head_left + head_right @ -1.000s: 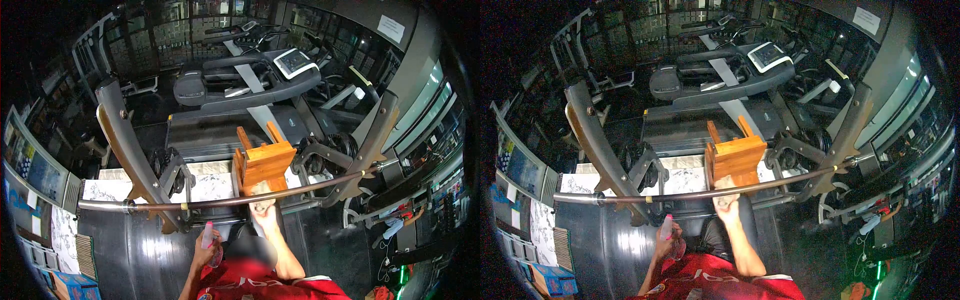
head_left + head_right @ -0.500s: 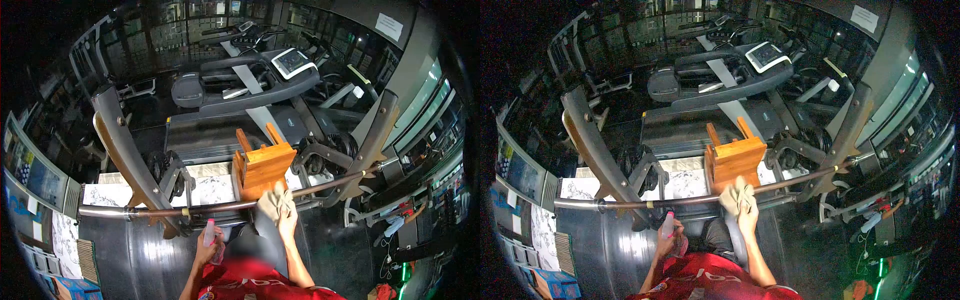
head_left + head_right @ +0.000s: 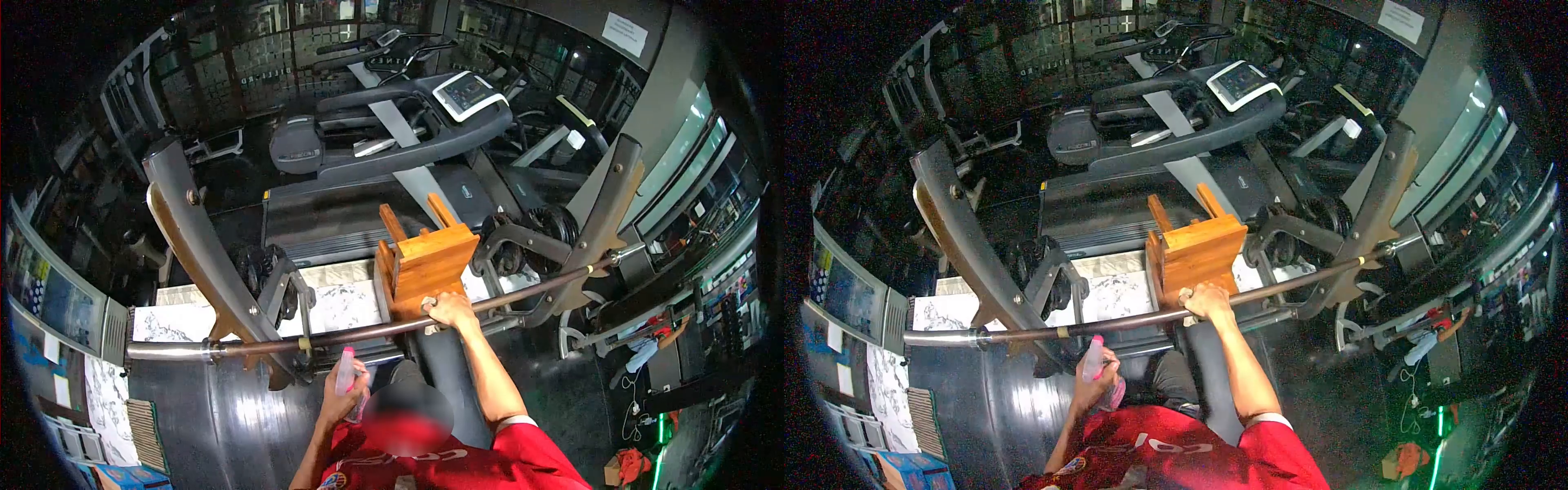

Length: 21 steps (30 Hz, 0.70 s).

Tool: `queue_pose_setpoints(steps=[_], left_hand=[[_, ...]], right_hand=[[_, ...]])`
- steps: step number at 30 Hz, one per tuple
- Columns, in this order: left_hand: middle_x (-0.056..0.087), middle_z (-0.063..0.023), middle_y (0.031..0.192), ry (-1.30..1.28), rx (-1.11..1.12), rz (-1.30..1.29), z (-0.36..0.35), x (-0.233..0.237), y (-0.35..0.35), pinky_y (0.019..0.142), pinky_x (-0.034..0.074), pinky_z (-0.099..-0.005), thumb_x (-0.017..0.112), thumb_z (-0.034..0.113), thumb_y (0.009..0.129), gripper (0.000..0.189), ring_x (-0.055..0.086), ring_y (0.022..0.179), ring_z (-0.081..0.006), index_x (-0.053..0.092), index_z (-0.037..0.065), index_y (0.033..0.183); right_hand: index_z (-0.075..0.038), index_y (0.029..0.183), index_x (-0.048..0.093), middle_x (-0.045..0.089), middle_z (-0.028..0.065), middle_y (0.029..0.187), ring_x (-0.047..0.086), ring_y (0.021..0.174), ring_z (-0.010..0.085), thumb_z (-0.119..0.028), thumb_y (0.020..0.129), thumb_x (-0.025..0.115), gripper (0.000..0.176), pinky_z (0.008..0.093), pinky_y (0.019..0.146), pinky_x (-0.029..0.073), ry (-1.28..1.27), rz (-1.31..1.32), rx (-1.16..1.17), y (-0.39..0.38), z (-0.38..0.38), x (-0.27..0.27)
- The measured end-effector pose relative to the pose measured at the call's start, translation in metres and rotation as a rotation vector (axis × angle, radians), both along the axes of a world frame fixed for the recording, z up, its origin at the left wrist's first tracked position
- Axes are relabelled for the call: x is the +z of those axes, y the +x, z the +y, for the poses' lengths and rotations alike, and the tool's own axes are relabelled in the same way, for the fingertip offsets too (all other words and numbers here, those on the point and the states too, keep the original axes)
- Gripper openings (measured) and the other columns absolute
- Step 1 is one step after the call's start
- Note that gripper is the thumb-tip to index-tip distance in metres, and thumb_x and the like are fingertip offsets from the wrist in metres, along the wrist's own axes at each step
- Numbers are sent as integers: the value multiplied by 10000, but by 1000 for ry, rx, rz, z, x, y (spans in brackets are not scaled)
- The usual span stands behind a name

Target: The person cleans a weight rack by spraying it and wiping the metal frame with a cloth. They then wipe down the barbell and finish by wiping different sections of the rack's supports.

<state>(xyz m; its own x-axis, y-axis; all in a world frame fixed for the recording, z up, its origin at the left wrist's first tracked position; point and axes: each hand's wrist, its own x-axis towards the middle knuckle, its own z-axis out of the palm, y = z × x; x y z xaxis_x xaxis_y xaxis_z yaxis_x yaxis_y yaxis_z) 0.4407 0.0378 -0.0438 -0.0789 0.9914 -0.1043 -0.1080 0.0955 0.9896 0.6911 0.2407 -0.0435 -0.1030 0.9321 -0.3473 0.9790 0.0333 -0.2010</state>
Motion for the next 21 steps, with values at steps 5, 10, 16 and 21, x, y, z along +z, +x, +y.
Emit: queue_pose_setpoints(steps=[5, 10, 16, 21], left_hand=[[586, -50, 906, 13, -3, -31, 0, 10, -1, 640, 481, -259, 635, 7, 797, 151, 568, 712, -106, 565, 20, 930], [578, -55, 887, 32, 0, -36, 2, 1, -4, 519, 476, -252, 608, -23, 816, 150, 555, 601, -87, 544, 17, 945], [569, -44, 872, 28, -14, -88, 2, 4, -7, 533, 478, -253, 606, -19, 827, 161, 551, 608, -87, 540, 23, 968], [571, -45, 857, 39, -11, -82, -4, -1, -10, 534, 477, -253, 609, -25, 826, 175, 550, 602, -88, 537, 21, 979]], right_hand=[[-33, 918, 620, 624, 154, 958, 570, 934, 347, -116, 752, 627, 186, 412, 942, 415, 769, 261, 122, -4, -55, -2], [-9, 950, 590, 597, 161, 1036, 546, 984, 359, 0, 715, 625, 237, 421, 934, 417, 877, 482, 111, 3, -99, -17], [2, 962, 586, 604, 181, 1057, 575, 979, 352, -88, 841, 564, 153, 356, 883, 445, 530, 645, -269, 14, -139, -65], [-6, 1268, 501, 538, 140, 1269, 520, 1160, 269, -309, 984, 385, 431, 338, 965, 402, 99, 1435, -877, 7, -127, -87]])
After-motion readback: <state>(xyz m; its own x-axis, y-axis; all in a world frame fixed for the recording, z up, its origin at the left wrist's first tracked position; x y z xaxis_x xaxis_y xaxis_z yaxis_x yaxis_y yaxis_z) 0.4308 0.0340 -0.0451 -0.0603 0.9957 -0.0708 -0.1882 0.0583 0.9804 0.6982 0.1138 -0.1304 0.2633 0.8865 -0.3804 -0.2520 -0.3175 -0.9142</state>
